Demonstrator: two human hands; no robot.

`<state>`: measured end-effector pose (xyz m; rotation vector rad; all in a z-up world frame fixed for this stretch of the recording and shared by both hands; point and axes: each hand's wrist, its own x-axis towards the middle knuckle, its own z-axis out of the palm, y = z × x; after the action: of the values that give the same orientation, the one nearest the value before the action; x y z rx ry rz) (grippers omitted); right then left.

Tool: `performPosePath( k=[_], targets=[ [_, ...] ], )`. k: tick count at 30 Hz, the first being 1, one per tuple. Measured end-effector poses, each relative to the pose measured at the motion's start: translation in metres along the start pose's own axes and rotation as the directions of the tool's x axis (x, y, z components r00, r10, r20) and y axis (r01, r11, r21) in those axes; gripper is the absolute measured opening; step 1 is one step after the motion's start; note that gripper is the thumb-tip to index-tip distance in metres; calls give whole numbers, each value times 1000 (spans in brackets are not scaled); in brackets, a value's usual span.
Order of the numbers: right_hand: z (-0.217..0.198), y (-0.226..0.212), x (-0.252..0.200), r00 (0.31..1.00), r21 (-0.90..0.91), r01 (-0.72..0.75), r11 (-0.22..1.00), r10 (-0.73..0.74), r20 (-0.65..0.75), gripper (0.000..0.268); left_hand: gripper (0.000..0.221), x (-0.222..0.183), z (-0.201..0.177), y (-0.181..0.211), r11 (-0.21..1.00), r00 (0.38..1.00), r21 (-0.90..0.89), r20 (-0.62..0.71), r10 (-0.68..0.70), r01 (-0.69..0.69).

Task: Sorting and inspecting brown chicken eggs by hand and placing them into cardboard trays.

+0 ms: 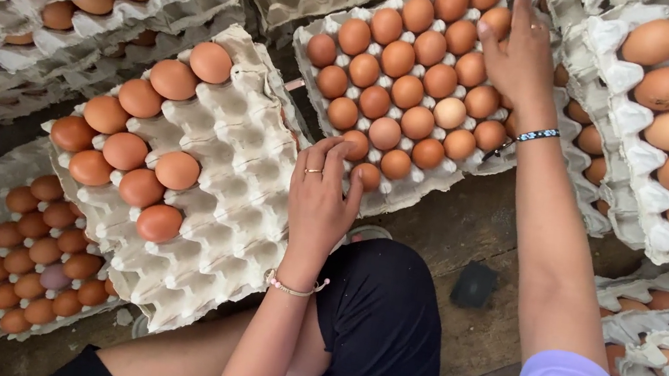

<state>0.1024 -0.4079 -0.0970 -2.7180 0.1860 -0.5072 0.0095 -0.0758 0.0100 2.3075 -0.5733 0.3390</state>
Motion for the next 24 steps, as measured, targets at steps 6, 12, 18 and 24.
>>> performPosePath(
  k=[6, 12, 18, 24],
  targets=[
    [-28, -67, 28, 954, -84, 208, 974, -222, -204, 41, 33, -2, 2, -2, 1000, 1000, -5, -7, -4, 4],
    [23, -30, 17, 984, -327, 146, 934, -171, -49, 53, 28, -1, -2, 0, 999, 998, -44, -70, 0, -3],
    [9, -56, 21, 990, -165, -51, 985, 71, 121, 59, 30, -13, -25, -4, 916, 998, -397, 35, -50, 60],
    [4, -134, -4, 980, 239, 151, 959, -113, -162, 45, 30, -78, -124, -13, 918, 988, -389, -89, -128, 84]
  ],
)
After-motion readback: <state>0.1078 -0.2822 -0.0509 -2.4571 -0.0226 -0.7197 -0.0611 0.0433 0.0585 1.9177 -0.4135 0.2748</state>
